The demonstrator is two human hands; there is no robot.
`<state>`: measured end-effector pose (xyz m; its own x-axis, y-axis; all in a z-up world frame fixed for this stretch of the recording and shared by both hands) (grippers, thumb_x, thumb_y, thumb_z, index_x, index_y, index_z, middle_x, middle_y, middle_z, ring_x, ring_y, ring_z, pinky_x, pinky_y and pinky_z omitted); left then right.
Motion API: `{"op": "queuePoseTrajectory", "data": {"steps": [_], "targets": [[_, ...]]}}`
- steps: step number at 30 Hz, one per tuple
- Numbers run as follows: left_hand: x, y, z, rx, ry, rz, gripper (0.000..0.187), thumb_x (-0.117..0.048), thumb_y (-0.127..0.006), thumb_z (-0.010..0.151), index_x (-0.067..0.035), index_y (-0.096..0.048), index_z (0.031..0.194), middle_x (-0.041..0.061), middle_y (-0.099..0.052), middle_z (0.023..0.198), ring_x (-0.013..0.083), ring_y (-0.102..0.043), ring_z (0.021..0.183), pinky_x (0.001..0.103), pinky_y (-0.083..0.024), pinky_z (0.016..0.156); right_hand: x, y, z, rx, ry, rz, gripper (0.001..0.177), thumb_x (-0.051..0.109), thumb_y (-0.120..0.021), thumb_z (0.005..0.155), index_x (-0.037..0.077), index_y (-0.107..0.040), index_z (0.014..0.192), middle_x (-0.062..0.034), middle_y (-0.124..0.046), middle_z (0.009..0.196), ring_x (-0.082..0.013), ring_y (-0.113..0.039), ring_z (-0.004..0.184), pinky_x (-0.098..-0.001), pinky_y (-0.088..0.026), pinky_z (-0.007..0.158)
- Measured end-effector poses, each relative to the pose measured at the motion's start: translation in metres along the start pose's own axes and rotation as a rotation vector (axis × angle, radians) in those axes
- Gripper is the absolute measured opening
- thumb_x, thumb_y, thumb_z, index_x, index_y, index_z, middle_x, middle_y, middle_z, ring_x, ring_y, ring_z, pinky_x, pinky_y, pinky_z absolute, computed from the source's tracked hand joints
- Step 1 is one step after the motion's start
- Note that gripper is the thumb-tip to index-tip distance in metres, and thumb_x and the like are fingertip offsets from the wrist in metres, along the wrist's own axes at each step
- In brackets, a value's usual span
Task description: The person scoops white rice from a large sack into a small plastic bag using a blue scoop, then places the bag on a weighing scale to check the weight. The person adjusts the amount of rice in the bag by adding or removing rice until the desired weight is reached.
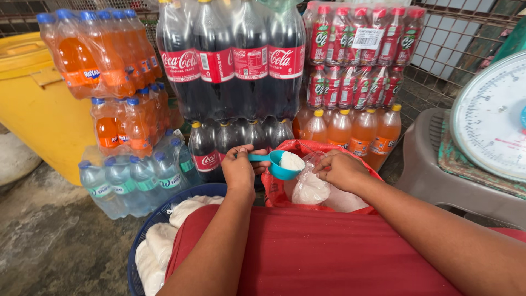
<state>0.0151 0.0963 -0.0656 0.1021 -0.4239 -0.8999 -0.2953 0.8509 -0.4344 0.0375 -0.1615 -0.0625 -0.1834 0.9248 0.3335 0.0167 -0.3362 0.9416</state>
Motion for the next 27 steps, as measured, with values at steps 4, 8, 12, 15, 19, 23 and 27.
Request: {"op": "queuePoseTrajectory", "data": {"steps": [4, 8, 12, 15, 19, 23, 27], "targets": [[0.006, 0.003, 0.004, -0.022, -0.019, -0.033, 0.024, -0.014, -0.037, 0.106, 0.001, -0.055, 0.109, 0.020, -0.076, 0.092, 0.0206, -0.069, 0.057, 0.030, -0.058, 0.053, 0.022, -0.003, -0.005, 0.016, 0.133, -0.202, 0.021, 0.031, -0.078, 0.079, 0.030, -0.083, 0.100, 0.0015, -0.044, 0.152, -0.0238, -0.036, 0.142, -0.0463, -0.024, 0.120], [0.010, 0.006, 0.012, -0.052, -0.039, -0.052, 0.024, -0.016, -0.037, 0.107, 0.000, -0.054, 0.109, 0.019, -0.076, 0.091, 0.0191, -0.067, 0.055, 0.029, -0.055, 0.050, 0.035, -0.010, -0.001, 0.060, 0.174, -0.320, 0.020, 0.032, -0.077, 0.080, 0.030, -0.083, 0.099, 0.0018, -0.034, 0.162, -0.0241, -0.030, 0.145, -0.0450, -0.020, 0.122], [0.012, 0.009, 0.019, -0.077, -0.040, -0.064, 0.025, -0.016, -0.037, 0.107, 0.000, -0.055, 0.109, 0.019, -0.076, 0.091, 0.0179, -0.067, 0.054, 0.028, -0.054, 0.050, 0.033, -0.022, 0.007, 0.103, 0.116, -0.451, 0.021, 0.030, -0.075, 0.083, 0.032, -0.083, 0.103, 0.0010, -0.035, 0.162, -0.0228, -0.032, 0.146, -0.0440, -0.018, 0.124], [0.013, 0.011, 0.021, -0.080, -0.044, -0.079, 0.025, -0.016, -0.036, 0.107, 0.000, -0.054, 0.110, 0.019, -0.075, 0.091, 0.0178, -0.067, 0.054, 0.028, -0.054, 0.049, 0.028, -0.032, 0.012, 0.097, 0.139, -0.366, 0.028, 0.028, -0.075, 0.081, 0.038, -0.082, 0.106, 0.0036, -0.033, 0.162, -0.0221, -0.032, 0.145, -0.0454, -0.017, 0.122], [0.013, 0.012, 0.025, -0.089, -0.044, -0.080, 0.024, -0.016, -0.037, 0.107, 0.000, -0.055, 0.110, 0.019, -0.076, 0.091, 0.0177, -0.067, 0.052, 0.027, -0.054, 0.048, 0.020, -0.043, 0.020, 0.068, 0.168, -0.268, 0.031, 0.030, -0.076, 0.078, 0.039, -0.082, 0.107, 0.0062, -0.036, 0.162, -0.0219, -0.035, 0.143, -0.0445, -0.019, 0.122], [0.012, 0.012, 0.023, -0.102, -0.042, -0.088, 0.024, -0.016, -0.037, 0.107, 0.000, -0.055, 0.110, 0.019, -0.076, 0.091, 0.0169, -0.066, 0.052, 0.027, -0.053, 0.048, 0.015, -0.052, 0.027, 0.078, 0.143, -0.246, 0.029, 0.033, -0.078, 0.078, 0.038, -0.082, 0.106, 0.0064, -0.035, 0.162, -0.0214, -0.032, 0.145, -0.0450, -0.018, 0.123], [0.010, 0.011, 0.021, -0.109, -0.041, -0.080, 0.025, -0.016, -0.037, 0.107, 0.000, -0.055, 0.111, 0.018, -0.075, 0.091, 0.0158, -0.065, 0.051, 0.026, -0.053, 0.048, 0.018, -0.058, 0.031, 0.092, 0.158, -0.268, 0.027, 0.034, -0.078, 0.079, 0.037, -0.083, 0.105, 0.0045, -0.035, 0.162, -0.0219, -0.030, 0.147, -0.0463, -0.017, 0.123]]}}
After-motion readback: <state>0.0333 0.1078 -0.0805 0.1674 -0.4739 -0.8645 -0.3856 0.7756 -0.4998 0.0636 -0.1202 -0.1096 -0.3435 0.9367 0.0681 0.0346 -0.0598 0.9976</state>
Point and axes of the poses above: each hand's wrist, its own z-axis towards the middle knuckle, its own y-axis out of the back of the hand, x = y × z, the point moved 4 cm from there along z, towards the middle knuckle
